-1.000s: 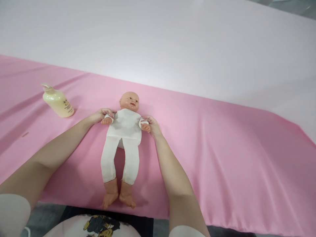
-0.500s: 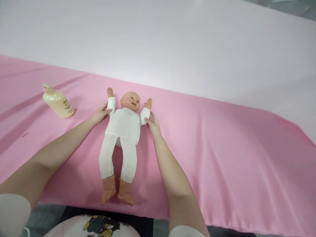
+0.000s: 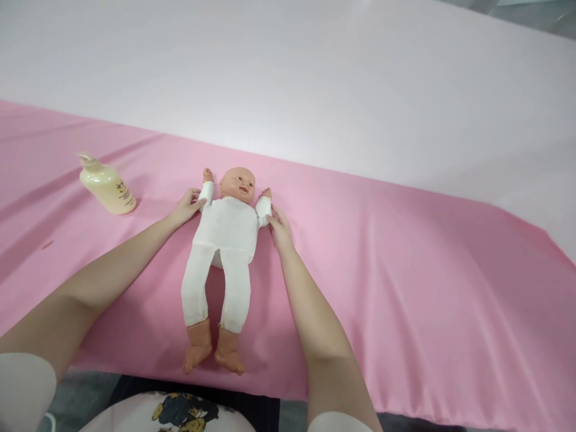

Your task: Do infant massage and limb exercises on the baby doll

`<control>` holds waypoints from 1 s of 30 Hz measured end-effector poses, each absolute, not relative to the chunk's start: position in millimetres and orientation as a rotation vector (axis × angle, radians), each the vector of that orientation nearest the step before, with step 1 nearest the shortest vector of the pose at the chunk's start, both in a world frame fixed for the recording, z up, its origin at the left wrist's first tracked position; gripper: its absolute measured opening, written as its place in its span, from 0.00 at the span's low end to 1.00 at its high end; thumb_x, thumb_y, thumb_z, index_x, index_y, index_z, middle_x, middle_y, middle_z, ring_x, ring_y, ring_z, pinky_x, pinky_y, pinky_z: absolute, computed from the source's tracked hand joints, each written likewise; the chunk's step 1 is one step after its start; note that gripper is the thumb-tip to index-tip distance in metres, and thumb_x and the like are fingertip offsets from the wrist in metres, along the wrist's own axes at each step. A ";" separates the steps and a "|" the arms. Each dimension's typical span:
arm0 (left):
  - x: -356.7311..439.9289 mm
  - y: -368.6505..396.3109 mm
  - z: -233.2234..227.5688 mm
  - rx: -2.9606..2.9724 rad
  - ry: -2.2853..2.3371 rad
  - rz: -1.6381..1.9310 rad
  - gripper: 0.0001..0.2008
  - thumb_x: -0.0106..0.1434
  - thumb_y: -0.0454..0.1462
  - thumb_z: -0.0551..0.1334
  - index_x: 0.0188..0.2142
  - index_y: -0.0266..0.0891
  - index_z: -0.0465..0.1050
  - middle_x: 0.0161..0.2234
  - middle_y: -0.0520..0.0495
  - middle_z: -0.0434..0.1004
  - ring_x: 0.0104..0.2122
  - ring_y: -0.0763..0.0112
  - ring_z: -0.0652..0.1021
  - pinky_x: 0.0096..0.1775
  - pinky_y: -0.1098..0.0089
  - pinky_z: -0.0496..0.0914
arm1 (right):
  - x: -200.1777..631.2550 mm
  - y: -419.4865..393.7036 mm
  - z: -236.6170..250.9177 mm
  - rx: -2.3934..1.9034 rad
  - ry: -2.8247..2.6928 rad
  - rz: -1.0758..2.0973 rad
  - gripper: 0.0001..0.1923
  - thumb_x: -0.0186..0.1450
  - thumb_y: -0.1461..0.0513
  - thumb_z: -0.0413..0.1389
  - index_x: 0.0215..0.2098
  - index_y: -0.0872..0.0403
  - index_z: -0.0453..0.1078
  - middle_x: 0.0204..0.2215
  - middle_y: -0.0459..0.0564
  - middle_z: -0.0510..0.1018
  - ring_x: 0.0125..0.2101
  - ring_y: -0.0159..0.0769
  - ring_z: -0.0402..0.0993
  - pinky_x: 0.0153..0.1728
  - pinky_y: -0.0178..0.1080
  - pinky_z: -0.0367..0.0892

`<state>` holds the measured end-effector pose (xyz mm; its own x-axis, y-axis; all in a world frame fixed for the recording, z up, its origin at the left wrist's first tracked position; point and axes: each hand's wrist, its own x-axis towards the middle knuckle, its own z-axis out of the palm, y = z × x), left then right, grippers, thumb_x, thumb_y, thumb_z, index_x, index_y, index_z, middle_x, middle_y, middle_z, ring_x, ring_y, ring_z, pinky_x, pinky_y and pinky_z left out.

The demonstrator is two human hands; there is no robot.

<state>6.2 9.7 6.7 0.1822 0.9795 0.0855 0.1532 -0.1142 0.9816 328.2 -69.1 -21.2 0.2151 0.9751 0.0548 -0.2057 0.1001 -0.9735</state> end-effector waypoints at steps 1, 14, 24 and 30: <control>4.9 10.8 7.2 1.437 1.059 1.061 0.24 0.56 0.44 0.68 0.49 0.40 0.64 0.44 0.44 0.75 0.41 0.64 0.77 0.47 0.61 0.71 | 328.8 -69.2 -19.4 -1.067 -0.951 1.113 0.34 0.52 0.55 0.68 0.57 0.46 0.70 0.57 0.50 0.79 0.58 0.47 0.75 0.61 0.52 0.69; -10.6 11.3 13.2 1.330 0.593 0.795 0.17 0.40 0.30 0.71 0.33 0.39 0.77 0.40 0.45 0.83 0.41 0.59 0.82 0.43 0.61 0.75 | 329.7 -79.9 -12.7 -0.952 -1.011 1.186 0.09 0.46 0.63 0.68 0.24 0.46 0.73 0.37 0.44 0.84 0.54 0.45 0.77 0.59 0.50 0.70; 3.8 9.0 12.7 1.168 0.841 1.114 0.28 0.49 0.42 0.74 0.44 0.42 0.62 0.35 0.51 0.77 0.34 0.68 0.80 0.40 0.64 0.74 | 323.3 -73.3 -16.1 -1.062 -0.969 1.091 0.20 0.53 0.47 0.69 0.35 0.48 0.73 0.33 0.45 0.83 0.38 0.41 0.80 0.47 0.47 0.74; 5.1 8.8 7.0 1.450 1.066 1.165 0.31 0.56 0.46 0.69 0.55 0.46 0.62 0.47 0.47 0.75 0.36 0.69 0.77 0.41 0.66 0.72 | 329.5 -72.2 -23.0 -1.168 -1.044 1.004 0.22 0.58 0.42 0.65 0.34 0.48 0.68 0.26 0.41 0.76 0.31 0.35 0.75 0.37 0.40 0.73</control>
